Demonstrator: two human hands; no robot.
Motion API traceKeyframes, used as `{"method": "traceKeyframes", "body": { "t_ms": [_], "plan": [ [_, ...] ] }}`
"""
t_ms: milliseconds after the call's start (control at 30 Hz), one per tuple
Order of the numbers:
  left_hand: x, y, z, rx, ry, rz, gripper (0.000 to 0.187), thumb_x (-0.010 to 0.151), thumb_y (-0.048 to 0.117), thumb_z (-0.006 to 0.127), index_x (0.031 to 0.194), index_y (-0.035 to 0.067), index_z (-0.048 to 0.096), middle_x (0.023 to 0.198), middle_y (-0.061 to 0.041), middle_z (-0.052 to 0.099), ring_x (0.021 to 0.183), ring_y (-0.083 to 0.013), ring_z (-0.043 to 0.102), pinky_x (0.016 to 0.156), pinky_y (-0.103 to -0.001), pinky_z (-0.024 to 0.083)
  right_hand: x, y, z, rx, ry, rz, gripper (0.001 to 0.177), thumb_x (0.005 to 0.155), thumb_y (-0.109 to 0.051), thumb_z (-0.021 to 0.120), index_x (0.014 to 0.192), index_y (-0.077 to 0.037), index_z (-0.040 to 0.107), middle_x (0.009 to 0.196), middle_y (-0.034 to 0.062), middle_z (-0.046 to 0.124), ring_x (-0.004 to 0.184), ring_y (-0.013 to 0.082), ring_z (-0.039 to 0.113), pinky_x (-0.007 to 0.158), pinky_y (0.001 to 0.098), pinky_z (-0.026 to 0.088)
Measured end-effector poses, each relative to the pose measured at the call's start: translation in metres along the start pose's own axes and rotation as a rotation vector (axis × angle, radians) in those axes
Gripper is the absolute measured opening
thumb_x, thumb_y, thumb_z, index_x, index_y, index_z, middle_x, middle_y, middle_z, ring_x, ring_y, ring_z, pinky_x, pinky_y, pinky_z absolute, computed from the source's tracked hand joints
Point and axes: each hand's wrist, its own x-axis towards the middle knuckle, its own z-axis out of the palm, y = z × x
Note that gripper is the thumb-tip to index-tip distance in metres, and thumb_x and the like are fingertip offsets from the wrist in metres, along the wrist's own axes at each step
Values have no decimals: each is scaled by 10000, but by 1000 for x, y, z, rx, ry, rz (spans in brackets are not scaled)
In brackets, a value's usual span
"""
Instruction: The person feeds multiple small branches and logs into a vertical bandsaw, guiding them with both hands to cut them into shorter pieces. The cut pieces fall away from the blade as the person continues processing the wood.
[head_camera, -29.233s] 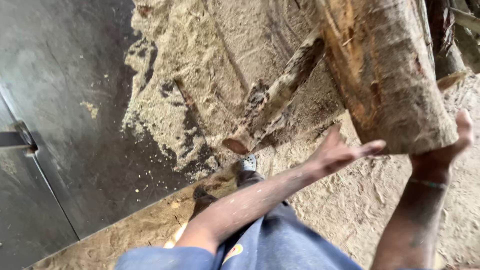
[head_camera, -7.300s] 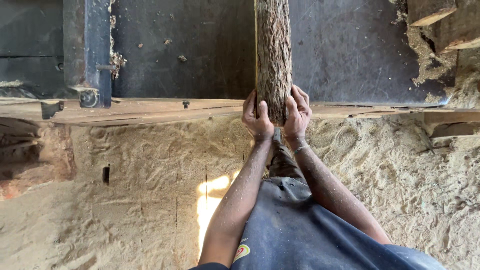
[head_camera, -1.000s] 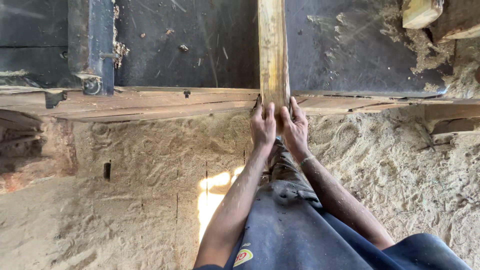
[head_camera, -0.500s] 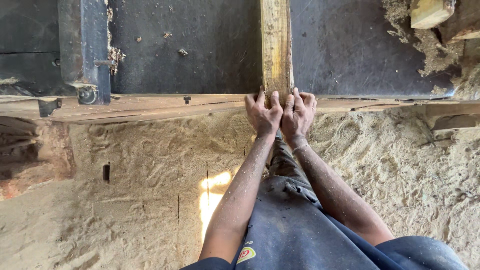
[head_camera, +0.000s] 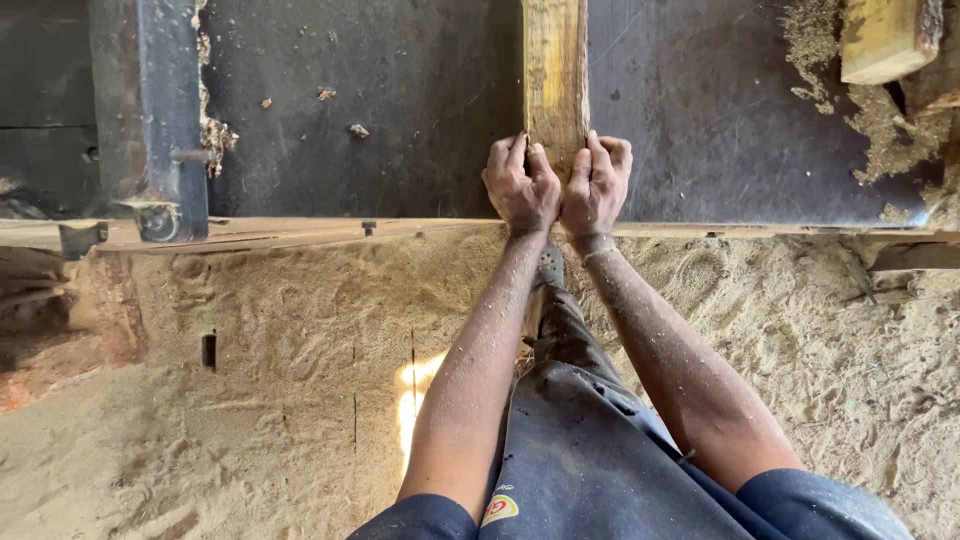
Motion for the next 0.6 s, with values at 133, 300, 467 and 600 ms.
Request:
{"method": "traceKeyframes", "body": {
  "t_ms": [133, 300, 467, 600],
  "plan": [
    [27, 10, 12, -41, 35, 35, 253, 1001, 183, 553, 1118, 48, 731, 1110, -46, 693, 1040, -222, 672, 930, -382, 505, 31, -7, 10, 46, 22, 0, 323, 1050, -161, 532, 1257, 41, 675, 1134, 126, 562, 1099, 261, 564, 955, 385, 498],
    [62, 11, 37, -106, 68, 45, 269, 1010, 175, 513, 1128, 51, 721, 1114, -61, 692, 1043, -251, 674, 949, -408, 511, 69, -1, 28, 58, 33, -31, 317, 1040, -156, 552, 1254, 36, 684, 1150, 134, 583, 1121, 291, 571, 984, 401, 480],
    [118, 12, 84, -235, 62, -70, 279, 1046, 219, 490, 1050, 59, 719, 1052, -76, 698, 1014, -255, 701, 915, -401, 558, 133, 13, 59, 110, 10, 3, 250, 1047, -139, 539, 1194, -38, 714, 1154, 95, 608, 1139, 263, 585, 1018, 398, 496],
    [129, 20, 84, -217, 92, -180, 288, 1034, 288, 532, 1070, 56, 699, 1083, -105, 680, 1021, -277, 684, 904, -411, 543, 158, 17, 61, 248, -94, 10, 261, 1073, -187, 534, 1261, -91, 688, 1156, 119, 562, 1129, 259, 560, 999, 416, 486]
  ]
}}
